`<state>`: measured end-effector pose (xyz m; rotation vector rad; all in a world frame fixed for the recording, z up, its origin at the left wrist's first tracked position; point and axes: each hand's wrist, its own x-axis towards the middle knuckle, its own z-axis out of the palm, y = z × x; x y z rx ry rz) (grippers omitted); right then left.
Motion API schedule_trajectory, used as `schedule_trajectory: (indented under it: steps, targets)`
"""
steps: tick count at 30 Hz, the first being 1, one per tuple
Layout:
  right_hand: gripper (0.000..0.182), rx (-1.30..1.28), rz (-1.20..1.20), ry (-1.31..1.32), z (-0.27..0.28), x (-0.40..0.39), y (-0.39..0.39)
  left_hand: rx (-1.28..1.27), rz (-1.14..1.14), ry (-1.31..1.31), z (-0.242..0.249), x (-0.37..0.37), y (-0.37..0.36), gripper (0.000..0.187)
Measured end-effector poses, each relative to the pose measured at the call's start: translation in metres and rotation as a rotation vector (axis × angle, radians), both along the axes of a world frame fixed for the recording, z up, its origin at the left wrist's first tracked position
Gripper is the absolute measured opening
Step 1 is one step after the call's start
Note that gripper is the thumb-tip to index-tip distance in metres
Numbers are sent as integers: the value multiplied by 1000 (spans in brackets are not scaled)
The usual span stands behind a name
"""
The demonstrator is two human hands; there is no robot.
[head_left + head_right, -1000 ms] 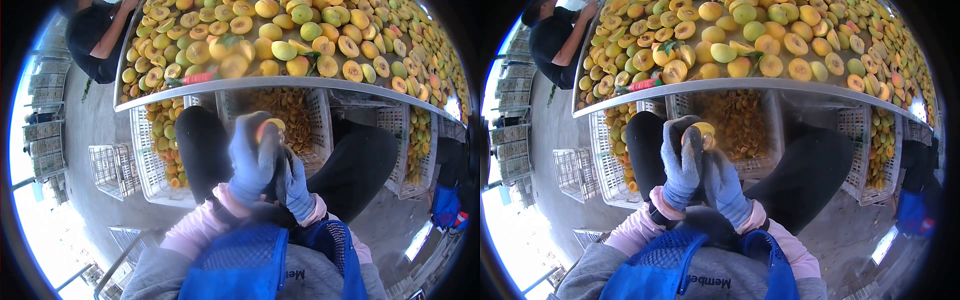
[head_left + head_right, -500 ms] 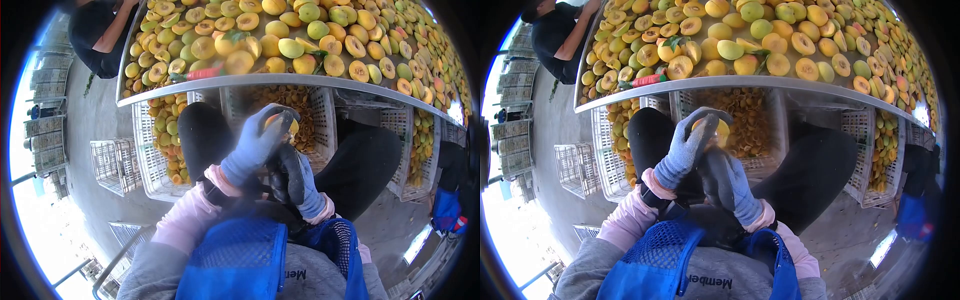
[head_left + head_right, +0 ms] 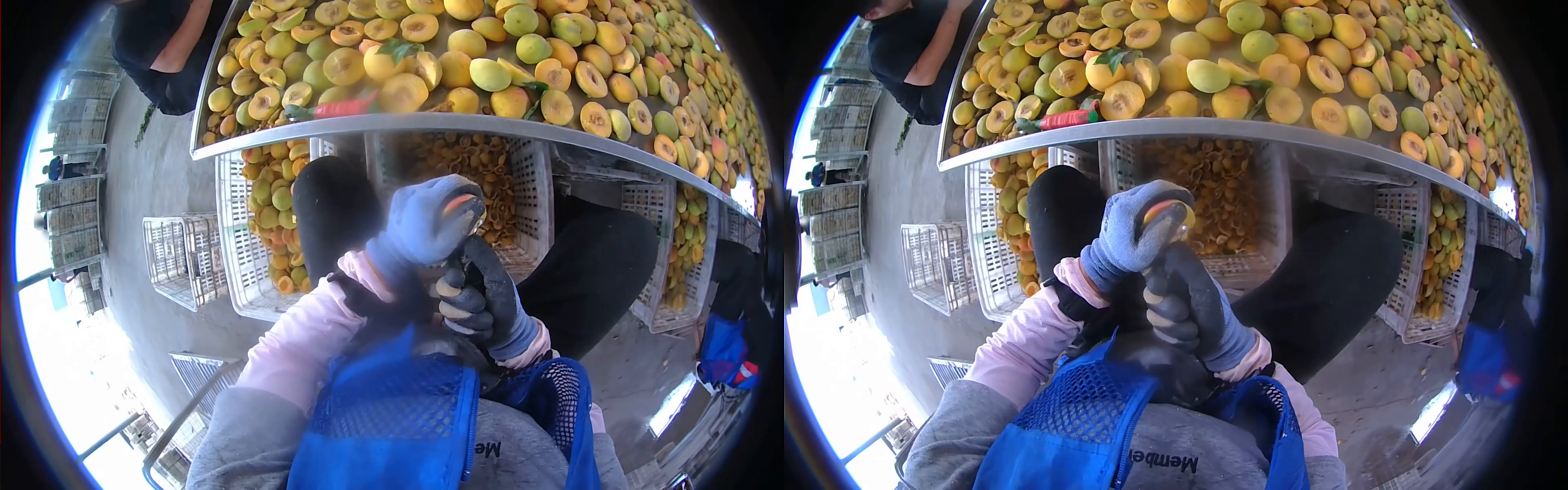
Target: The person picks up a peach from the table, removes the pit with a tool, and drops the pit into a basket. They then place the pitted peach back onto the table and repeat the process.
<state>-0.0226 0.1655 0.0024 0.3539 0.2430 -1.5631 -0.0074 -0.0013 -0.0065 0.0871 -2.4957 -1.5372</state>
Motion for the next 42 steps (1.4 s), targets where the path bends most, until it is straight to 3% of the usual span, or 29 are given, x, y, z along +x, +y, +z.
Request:
schedule_trajectory:
  steps: [3,7,12,13,16,19,23,29,30,32,33,34,36,37,38,40,42]
  targets:
    - [46,-90,-14,-200,-7,0,0,147,-16,-158,-6,-3,-2,20]
    - [45,-71,12,-130,-5,-2,1,420,-41,-220,-22,4,0,17]
    - [44,-79,9,-138,-2,-1,-1,31,-65,-69,-2,-1,-7,22]
    - [44,-155,8,-244,-3,-2,-1,-76,-75,-8,1,-3,-8,22]
    - [45,-374,-17,-497,-8,-3,-4,-17,-117,-19,-5,-8,-8,22]
    - [47,-482,-57,-568,-11,-1,-4,779,-60,-220,-22,-3,9,24]
    - [50,-490,-47,-520,-18,5,-3,913,52,-199,-21,9,23,37]
    - [50,-466,-53,-523,-23,14,-1,868,33,-203,-26,18,21,36]
    - [50,-469,-55,-540,-24,16,-1,1079,55,-260,-25,19,21,35]
    - [50,-554,-50,-292,-17,16,-3,1504,102,-371,-21,25,28,33]
    - [50,-594,-41,-167,-11,12,-5,1562,314,-373,-32,25,43,32]
    - [50,-553,-106,-245,-5,7,-6,1609,530,-378,-43,28,58,30]
    - [52,-491,-231,-350,-27,3,2,1223,445,-359,-46,39,51,36]
    - [50,-402,-268,-395,-32,5,7,1309,417,-375,-51,39,38,35]
    - [49,-469,-246,-414,-40,4,8,1396,395,-388,-60,43,26,35]
    - [49,-620,-196,-450,-54,-1,4,752,500,-290,-97,58,3,38]
    - [55,-478,-161,-360,-49,-2,3,607,600,-217,-76,69,-19,39]
